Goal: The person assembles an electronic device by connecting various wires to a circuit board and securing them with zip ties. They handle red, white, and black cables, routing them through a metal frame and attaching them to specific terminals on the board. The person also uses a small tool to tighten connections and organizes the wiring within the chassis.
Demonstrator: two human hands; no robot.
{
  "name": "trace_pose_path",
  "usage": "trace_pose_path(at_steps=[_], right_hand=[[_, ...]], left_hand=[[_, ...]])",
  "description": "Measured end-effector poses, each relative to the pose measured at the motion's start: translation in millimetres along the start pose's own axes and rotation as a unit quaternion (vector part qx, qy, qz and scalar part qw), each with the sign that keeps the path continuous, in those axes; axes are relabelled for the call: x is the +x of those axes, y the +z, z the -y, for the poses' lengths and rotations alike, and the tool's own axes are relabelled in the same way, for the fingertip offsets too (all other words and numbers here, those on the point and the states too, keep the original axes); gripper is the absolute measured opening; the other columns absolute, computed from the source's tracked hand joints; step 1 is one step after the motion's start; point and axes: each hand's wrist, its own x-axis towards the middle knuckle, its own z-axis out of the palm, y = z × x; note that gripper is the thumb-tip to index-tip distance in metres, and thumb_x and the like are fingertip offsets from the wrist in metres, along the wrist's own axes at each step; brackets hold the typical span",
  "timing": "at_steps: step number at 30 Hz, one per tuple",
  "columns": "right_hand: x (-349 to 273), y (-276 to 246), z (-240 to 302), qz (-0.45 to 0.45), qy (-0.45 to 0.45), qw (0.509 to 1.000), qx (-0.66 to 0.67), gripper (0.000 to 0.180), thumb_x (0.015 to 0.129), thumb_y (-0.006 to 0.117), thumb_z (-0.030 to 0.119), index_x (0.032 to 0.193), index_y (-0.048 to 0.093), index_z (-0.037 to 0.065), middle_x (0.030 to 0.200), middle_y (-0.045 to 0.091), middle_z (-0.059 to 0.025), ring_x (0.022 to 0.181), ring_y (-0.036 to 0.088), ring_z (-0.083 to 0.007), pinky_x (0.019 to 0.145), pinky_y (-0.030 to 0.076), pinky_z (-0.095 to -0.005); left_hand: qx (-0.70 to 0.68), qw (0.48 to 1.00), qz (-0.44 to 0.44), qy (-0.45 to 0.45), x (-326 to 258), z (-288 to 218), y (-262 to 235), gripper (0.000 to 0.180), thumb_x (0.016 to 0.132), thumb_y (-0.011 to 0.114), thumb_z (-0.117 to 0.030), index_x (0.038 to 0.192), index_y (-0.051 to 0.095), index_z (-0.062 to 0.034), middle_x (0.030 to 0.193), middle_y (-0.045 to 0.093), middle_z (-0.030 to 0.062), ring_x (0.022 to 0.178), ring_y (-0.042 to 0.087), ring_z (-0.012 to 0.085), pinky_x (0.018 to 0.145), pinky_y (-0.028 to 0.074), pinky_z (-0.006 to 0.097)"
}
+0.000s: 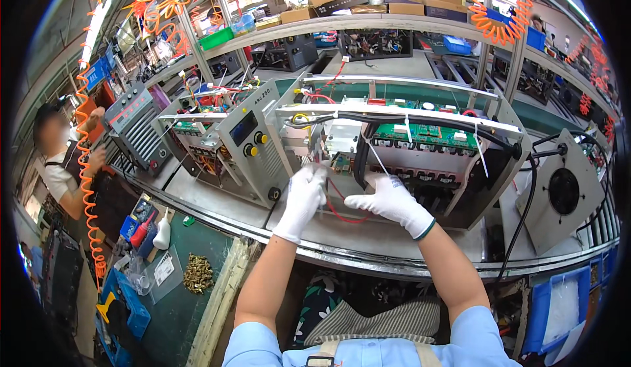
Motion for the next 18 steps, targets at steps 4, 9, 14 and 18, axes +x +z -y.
trace_pose_path(at_steps=[4, 9, 14, 18], right_hand=[[6.0, -0.1, -12.8, 0.017, 0.015, 1.0, -0.009, 0.062, 0.071, 0.076, 0.047, 0.107, 0.066, -0.002, 0.096, 0.069, -0.0211, 0.085, 0.066, -0.0302, 0.075, 0.052, -0.0375], [16.8, 21.3, -23.5, -0.041, 0.106, 0.985, -0.13, 0.042, 0.078, 0.068, 0.044, 0.089, 0.07, 0.004, 0.09, 0.069, -0.022, 0.084, 0.068, -0.0351, 0.075, 0.054, -0.0422], [11.4, 53.8, -40.0, -0.184, 0.046, 0.981, -0.028, 0.028, 0.081, 0.066, 0.029, 0.087, 0.069, 0.002, 0.083, 0.066, -0.0226, 0.078, 0.066, -0.037, 0.066, 0.051, -0.0424], [9.9, 56.8, -27.6, -0.242, -0.026, 0.959, 0.144, 0.029, 0.085, 0.066, 0.027, 0.101, 0.067, 0.003, 0.083, 0.068, -0.0158, 0.074, 0.065, -0.0294, 0.069, 0.05, -0.0383]], left_hand=[[0.172, 0.96, 0.071, 0.211, -10.5, -2.0, 36.1, 0.016, 0.094, 0.055, -0.016, 0.093, 0.064, -0.0029, 0.078, 0.063, 0.0083, 0.068, 0.06, 0.019, 0.062, 0.048, 0.031], [0.312, 0.907, 0.133, 0.25, -15.5, -29.2, 32.4, 0.012, 0.09, 0.054, -0.013, 0.096, 0.062, -0.0055, 0.089, 0.064, 0.0179, 0.081, 0.063, 0.0342, 0.072, 0.05, 0.039], [0.327, 0.896, 0.136, 0.268, -15.8, -38.9, 23.1, 0.014, 0.089, 0.056, -0.014, 0.097, 0.065, -0.0066, 0.087, 0.067, 0.0159, 0.08, 0.065, 0.0343, 0.071, 0.051, 0.039], [0.409, 0.889, 0.053, 0.201, -11.6, -24.8, -13.8, 0.02, 0.087, 0.06, -0.016, 0.102, 0.071, -0.0078, 0.085, 0.069, 0.0161, 0.075, 0.067, 0.0321, 0.068, 0.051, 0.036]])
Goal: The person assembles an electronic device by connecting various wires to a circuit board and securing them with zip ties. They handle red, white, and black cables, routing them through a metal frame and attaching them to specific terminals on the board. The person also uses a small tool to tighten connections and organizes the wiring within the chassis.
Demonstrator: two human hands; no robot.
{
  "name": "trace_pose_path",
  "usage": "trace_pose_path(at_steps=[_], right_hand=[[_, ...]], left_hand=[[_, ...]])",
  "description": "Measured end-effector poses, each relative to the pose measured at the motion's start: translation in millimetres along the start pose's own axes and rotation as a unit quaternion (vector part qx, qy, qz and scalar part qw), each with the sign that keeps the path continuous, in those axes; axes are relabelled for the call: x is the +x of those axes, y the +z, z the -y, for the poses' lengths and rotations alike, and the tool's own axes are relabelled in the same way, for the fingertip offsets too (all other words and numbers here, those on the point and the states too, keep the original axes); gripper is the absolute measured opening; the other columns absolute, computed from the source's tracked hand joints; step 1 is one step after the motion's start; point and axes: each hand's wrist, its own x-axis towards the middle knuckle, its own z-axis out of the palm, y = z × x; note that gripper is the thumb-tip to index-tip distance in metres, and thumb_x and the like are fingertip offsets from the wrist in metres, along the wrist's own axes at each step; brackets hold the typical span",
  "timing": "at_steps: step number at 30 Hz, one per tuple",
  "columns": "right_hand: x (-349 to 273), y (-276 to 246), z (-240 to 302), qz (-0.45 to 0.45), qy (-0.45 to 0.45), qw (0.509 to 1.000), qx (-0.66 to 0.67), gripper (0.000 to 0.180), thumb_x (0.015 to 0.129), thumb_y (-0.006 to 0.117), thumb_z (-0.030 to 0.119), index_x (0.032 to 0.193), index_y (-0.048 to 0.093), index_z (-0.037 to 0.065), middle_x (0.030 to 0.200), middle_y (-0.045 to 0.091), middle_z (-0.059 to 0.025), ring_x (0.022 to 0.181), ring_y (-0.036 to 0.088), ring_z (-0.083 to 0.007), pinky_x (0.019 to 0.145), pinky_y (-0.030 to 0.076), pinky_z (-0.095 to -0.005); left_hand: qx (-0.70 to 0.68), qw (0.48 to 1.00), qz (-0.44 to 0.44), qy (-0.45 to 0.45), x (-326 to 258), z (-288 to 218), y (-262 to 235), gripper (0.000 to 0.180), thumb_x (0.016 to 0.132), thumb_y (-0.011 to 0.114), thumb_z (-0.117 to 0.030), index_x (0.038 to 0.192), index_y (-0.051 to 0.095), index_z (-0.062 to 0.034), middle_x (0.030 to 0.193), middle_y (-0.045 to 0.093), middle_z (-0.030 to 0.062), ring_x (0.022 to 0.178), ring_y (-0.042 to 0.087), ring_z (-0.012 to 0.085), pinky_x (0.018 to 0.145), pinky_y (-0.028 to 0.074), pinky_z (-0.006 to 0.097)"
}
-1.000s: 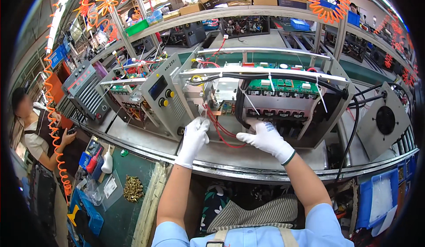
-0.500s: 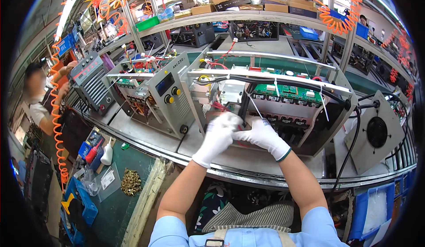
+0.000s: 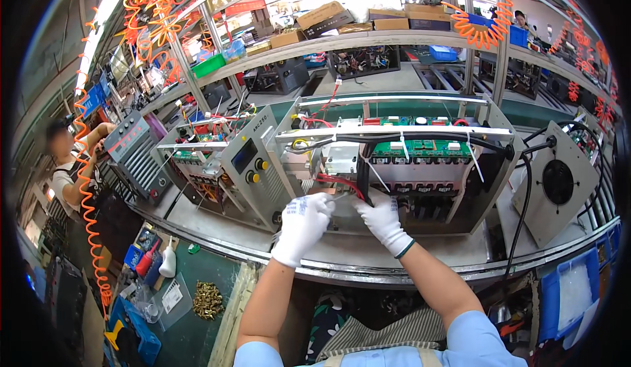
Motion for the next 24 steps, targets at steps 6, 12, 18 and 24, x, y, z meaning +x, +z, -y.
trace_pose_path(at_steps=[6, 12, 18, 24], right_hand=[[-4.8, -8.3, 3.8, 0.036, 0.024, 0.999, 0.033, 0.03, 0.092, 0.061, 0.026, 0.111, 0.065, 0.003, 0.082, 0.069, -0.0096, 0.072, 0.065, -0.0174, 0.068, 0.051, -0.031], [-9.7, -18.4, 38.3, -0.003, 0.232, 0.895, 0.38, 0.022, 0.094, 0.063, 0.025, 0.093, 0.064, 0.004, 0.071, 0.065, -0.0076, 0.061, 0.062, -0.0197, 0.061, 0.053, -0.0358], [7.2, -3.6, 28.2, -0.079, 0.317, 0.805, 0.495, 0.013, 0.092, 0.066, 0.02, 0.096, 0.064, 0.008, 0.064, 0.058, -0.002, 0.052, 0.053, -0.0151, 0.051, 0.046, -0.0319], [-12.8, 15.7, 31.7, -0.192, 0.218, 0.789, 0.542, 0.013, 0.093, 0.066, 0.018, 0.1, 0.063, 0.008, 0.069, 0.059, 0.0007, 0.06, 0.058, -0.0139, 0.058, 0.049, -0.03]], left_hand=[[-0.224, 0.966, 0.102, -0.083, 35.8, 4.9, 37.1, 0.022, 0.082, 0.058, -0.002, 0.1, 0.071, -0.0023, 0.082, 0.07, 0.0044, 0.073, 0.063, 0.0113, 0.069, 0.05, 0.028], [-0.19, 0.98, 0.056, -0.032, 34.4, 14.4, 37.5, 0.019, 0.081, 0.058, -0.01, 0.093, 0.072, -0.0044, 0.075, 0.069, 0.0094, 0.068, 0.066, 0.0194, 0.065, 0.051, 0.033], [0.003, 0.996, 0.077, -0.04, 46.8, -7.8, 12.7, 0.016, 0.079, 0.063, -0.019, 0.085, 0.071, -0.0069, 0.078, 0.069, 0.0166, 0.081, 0.067, 0.0342, 0.072, 0.052, 0.042], [0.052, 0.998, 0.041, -0.016, 33.4, -32.0, 1.9, 0.019, 0.083, 0.063, -0.025, 0.09, 0.072, -0.0093, 0.081, 0.07, 0.0149, 0.081, 0.067, 0.0335, 0.074, 0.052, 0.043]])
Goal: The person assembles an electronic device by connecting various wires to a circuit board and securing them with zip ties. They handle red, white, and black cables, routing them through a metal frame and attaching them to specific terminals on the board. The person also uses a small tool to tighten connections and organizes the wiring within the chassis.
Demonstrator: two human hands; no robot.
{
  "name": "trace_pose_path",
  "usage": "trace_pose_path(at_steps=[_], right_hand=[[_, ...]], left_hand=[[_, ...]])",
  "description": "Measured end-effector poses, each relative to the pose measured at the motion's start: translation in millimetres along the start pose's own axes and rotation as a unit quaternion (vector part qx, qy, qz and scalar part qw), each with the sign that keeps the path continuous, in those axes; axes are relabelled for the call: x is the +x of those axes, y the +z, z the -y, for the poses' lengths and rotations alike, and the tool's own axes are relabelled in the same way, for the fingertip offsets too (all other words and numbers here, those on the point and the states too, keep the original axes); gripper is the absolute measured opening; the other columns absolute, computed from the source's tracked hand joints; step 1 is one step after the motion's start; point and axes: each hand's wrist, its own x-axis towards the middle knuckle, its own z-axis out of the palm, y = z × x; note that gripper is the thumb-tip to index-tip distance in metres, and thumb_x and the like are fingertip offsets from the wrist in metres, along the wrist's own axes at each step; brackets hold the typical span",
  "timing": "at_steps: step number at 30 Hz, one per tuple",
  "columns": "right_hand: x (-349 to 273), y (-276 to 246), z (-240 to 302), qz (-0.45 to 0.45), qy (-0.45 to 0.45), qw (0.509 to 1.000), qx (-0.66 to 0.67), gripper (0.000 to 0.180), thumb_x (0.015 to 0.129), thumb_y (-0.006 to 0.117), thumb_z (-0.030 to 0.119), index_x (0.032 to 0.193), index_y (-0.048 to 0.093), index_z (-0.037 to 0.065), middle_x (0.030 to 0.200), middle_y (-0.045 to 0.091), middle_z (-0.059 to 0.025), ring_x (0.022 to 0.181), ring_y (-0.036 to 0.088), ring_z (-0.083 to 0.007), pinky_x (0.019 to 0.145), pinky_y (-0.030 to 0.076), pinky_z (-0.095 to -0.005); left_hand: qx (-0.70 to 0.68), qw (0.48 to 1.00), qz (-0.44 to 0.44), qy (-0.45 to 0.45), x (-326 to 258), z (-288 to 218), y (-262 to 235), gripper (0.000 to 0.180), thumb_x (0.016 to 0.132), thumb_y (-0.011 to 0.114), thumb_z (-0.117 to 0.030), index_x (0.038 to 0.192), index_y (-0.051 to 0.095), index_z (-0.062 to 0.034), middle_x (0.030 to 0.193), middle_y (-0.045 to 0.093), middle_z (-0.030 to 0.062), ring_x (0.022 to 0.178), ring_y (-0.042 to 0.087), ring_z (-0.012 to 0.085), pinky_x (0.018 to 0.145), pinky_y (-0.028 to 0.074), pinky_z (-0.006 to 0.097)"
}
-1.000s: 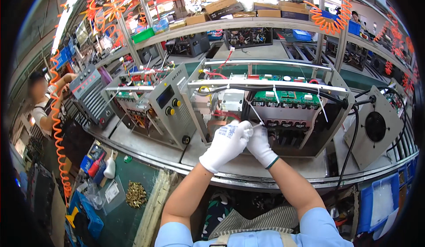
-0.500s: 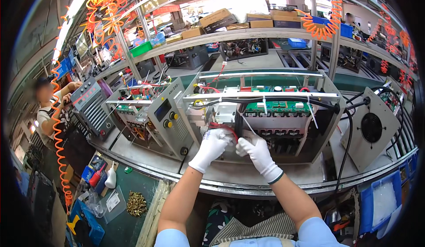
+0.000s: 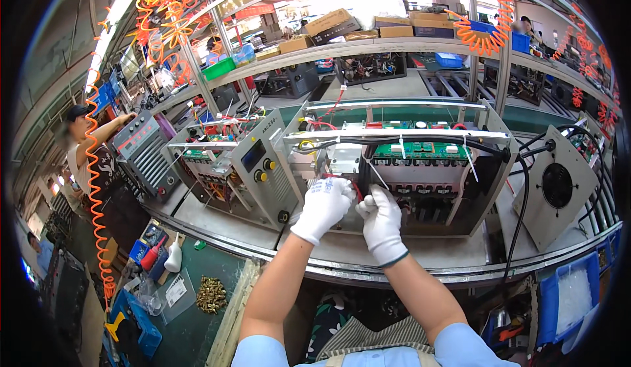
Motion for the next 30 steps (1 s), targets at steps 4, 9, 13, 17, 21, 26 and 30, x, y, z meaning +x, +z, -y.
trace_pose_path(at_steps=[4, 9, 13, 17, 21, 26, 30], right_hand=[[-8.7, -1.7, 1.6, 0.04, -0.03, 0.998, -0.045, 0.019, 0.094, 0.066, 0.022, 0.106, 0.062, 0.008, 0.083, 0.065, -0.0006, 0.072, 0.066, -0.0166, 0.068, 0.054, -0.0332], [0.8, -22.6, 19.6, 0.067, -0.043, 0.991, -0.11, 0.019, 0.094, 0.066, 0.021, 0.105, 0.065, 0.006, 0.09, 0.067, -0.0036, 0.076, 0.067, -0.0162, 0.071, 0.057, -0.0342], [-4.1, -26.8, 38.0, 0.127, -0.022, 0.979, -0.157, 0.022, 0.093, 0.066, 0.018, 0.108, 0.064, 0.001, 0.099, 0.07, -0.0106, 0.085, 0.069, -0.0195, 0.076, 0.058, -0.036], [-3.8, -21.5, 48.8, 0.148, 0.061, 0.979, -0.125, 0.025, 0.094, 0.065, 0.019, 0.111, 0.061, 0.001, 0.098, 0.07, -0.0124, 0.09, 0.069, -0.0254, 0.082, 0.055, -0.0398], [-0.1, -26.6, 49.0, 0.144, 0.149, 0.978, 0.0, 0.021, 0.092, 0.067, 0.016, 0.107, 0.064, 0.002, 0.105, 0.068, -0.0154, 0.097, 0.068, -0.0285, 0.087, 0.055, -0.0423], [-3.2, -19.4, 46.4, 0.135, 0.139, 0.981, -0.01, 0.022, 0.093, 0.066, 0.016, 0.111, 0.061, 0.006, 0.108, 0.067, -0.0108, 0.103, 0.065, -0.0244, 0.091, 0.053, -0.0418], [1.5, -25.1, 40.8, 0.167, 0.1, 0.979, -0.056, 0.018, 0.093, 0.065, 0.015, 0.109, 0.062, 0.006, 0.107, 0.067, -0.0079, 0.098, 0.065, -0.0188, 0.087, 0.054, -0.0384]], left_hand=[[-0.102, 0.99, -0.098, 0.003, -15.8, 0.5, -0.7, 0.019, 0.09, 0.063, -0.021, 0.096, 0.071, -0.0047, 0.074, 0.068, 0.0067, 0.067, 0.066, 0.0158, 0.065, 0.052, 0.03], [-0.438, 0.893, 0.071, -0.07, -13.6, -5.9, 4.2, 0.021, 0.096, 0.059, -0.016, 0.109, 0.067, -0.0022, 0.081, 0.069, -0.0021, 0.051, 0.045, 0.0006, 0.044, 0.034, 0.02], [-0.488, 0.849, 0.166, -0.114, -10.9, -1.4, -15.7, 0.022, 0.093, 0.063, -0.016, 0.111, 0.068, -0.0042, 0.074, 0.064, -0.0051, 0.049, 0.038, -0.0019, 0.042, 0.027, 0.019], [-0.38, 0.908, 0.148, -0.098, -11.3, -16.6, -20.9, 0.014, 0.092, 0.065, -0.018, 0.096, 0.07, -0.0055, 0.063, 0.052, -0.0085, 0.049, 0.034, -0.0005, 0.043, 0.026, 0.02], [-0.325, 0.935, 0.126, -0.062, -9.3, -16.6, -19.0, 0.015, 0.089, 0.067, -0.02, 0.083, 0.066, -0.0061, 0.06, 0.048, -0.0078, 0.052, 0.037, 0.0021, 0.045, 0.03, 0.022], [-0.286, 0.95, 0.119, -0.045, -10.9, -21.4, -21.7, 0.016, 0.087, 0.067, -0.021, 0.083, 0.065, -0.0056, 0.059, 0.048, -0.0053, 0.054, 0.042, 0.0037, 0.048, 0.035, 0.024], [-0.312, 0.943, 0.111, -0.025, -8.0, -13.4, -11.2, 0.019, 0.087, 0.069, -0.022, 0.082, 0.065, -0.0048, 0.059, 0.049, -0.0049, 0.055, 0.042, 0.0034, 0.049, 0.035, 0.024]])
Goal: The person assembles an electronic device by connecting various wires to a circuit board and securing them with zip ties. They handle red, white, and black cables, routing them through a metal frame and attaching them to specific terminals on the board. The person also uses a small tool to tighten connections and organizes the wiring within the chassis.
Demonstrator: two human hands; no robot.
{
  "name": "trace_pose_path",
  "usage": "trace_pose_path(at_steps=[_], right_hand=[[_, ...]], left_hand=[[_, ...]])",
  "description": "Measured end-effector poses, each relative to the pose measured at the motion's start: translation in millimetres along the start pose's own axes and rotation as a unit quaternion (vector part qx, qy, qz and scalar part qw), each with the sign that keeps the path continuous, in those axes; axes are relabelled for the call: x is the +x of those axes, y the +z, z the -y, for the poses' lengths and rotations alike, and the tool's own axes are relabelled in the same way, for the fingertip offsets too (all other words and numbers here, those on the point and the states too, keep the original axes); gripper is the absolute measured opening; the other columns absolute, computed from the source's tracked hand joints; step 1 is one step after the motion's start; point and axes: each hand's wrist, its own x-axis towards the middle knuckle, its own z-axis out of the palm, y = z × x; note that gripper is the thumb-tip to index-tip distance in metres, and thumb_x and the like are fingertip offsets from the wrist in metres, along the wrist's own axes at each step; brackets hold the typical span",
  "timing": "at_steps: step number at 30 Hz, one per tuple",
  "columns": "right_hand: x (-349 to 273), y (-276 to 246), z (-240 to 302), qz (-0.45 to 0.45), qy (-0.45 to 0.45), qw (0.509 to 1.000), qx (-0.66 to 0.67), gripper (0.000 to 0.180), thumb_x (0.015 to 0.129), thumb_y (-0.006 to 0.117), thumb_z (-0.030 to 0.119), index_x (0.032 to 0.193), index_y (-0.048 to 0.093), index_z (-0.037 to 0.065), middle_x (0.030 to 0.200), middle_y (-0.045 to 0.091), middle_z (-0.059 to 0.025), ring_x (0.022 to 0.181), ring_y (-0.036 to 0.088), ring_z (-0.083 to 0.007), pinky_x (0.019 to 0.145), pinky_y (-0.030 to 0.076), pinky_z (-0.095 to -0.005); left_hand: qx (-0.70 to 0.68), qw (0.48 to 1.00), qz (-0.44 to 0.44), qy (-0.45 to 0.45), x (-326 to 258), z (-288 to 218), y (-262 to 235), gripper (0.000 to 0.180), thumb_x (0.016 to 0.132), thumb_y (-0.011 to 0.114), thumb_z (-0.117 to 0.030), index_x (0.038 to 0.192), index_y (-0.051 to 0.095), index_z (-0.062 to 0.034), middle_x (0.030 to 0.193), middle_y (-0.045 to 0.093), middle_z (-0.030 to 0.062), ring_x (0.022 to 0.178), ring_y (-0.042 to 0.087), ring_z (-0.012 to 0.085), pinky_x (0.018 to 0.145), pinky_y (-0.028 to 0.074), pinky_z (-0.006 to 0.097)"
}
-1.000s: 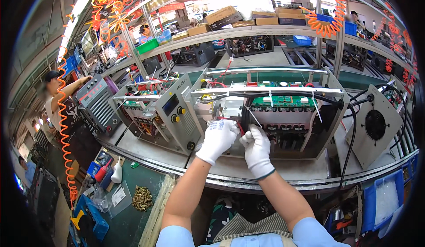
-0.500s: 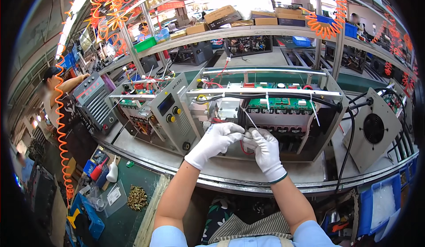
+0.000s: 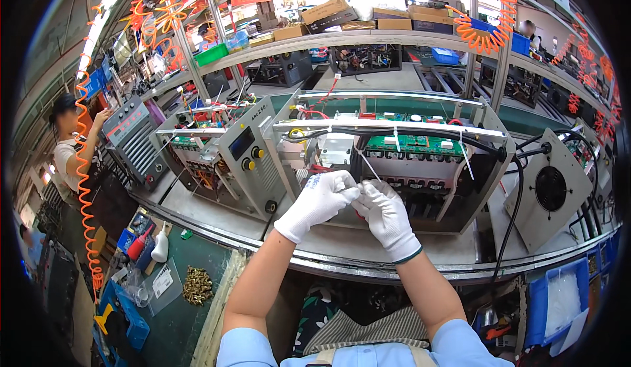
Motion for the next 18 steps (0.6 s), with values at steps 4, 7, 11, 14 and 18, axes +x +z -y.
trace_pose_path(at_steps=[4, 7, 11, 14, 18], right_hand=[[-0.2, 8.5, 2.0, -0.013, -0.07, 0.987, -0.144, 0.01, 0.094, 0.064, 0.011, 0.102, 0.066, 0.006, 0.1, 0.067, -0.0035, 0.09, 0.064, -0.0132, 0.08, 0.053, -0.0289], [-15.6, 29.2, 4.8, -0.028, -0.211, 0.921, -0.327, 0.007, 0.092, 0.063, 0.003, 0.096, 0.069, 0.004, 0.091, 0.065, -0.0025, 0.083, 0.062, -0.0109, 0.073, 0.05, -0.0241], [-36.2, 33.4, -3.0, 0.094, -0.407, 0.747, -0.517, 0.007, 0.084, 0.068, -0.002, 0.089, 0.066, 0.002, 0.091, 0.064, -0.0083, 0.081, 0.063, -0.0182, 0.072, 0.05, -0.0295], [-30.2, 28.8, -1.3, 0.155, -0.385, 0.733, -0.539, 0.007, 0.086, 0.066, 0.0, 0.093, 0.065, 0.003, 0.094, 0.063, -0.0094, 0.082, 0.062, -0.0196, 0.074, 0.05, -0.0297], [-27.4, 33.0, 15.1, 0.093, -0.178, 0.929, -0.312, 0.01, 0.1, 0.055, 0.013, 0.102, 0.059, 0.004, 0.1, 0.066, -0.0078, 0.086, 0.064, -0.0135, 0.072, 0.052, -0.0257]], left_hand=[[0.02, 1.0, -0.018, -0.006, 0.0, 4.9, 0.6, 0.022, 0.085, 0.074, -0.023, 0.084, 0.063, -0.0032, 0.063, 0.051, -0.0045, 0.058, 0.042, 0.0029, 0.051, 0.035, 0.023], [-0.038, 0.993, -0.103, 0.035, 1.4, 17.3, 11.5, 0.026, 0.083, 0.077, -0.022, 0.087, 0.06, -0.0019, 0.065, 0.05, -0.0045, 0.06, 0.041, 0.0037, 0.052, 0.036, 0.024], [-0.022, 0.983, -0.175, 0.05, 5.9, 32.8, 21.6, 0.025, 0.082, 0.076, -0.017, 0.084, 0.056, -0.0019, 0.063, 0.043, -0.004, 0.059, 0.04, 0.0062, 0.053, 0.037, 0.025], [-0.097, 0.976, -0.189, 0.039, 7.5, 64.9, 37.2, 0.023, 0.081, 0.073, -0.015, 0.088, 0.056, -0.0009, 0.061, 0.044, -0.0023, 0.056, 0.04, 0.0079, 0.052, 0.037, 0.026], [0.022, 0.985, -0.174, 0.013, -6.7, 58.5, 47.3, 0.025, 0.087, 0.068, -0.024, 0.098, 0.06, -0.0033, 0.067, 0.063, 0.0108, 0.062, 0.063, 0.0236, 0.058, 0.048, 0.036]])
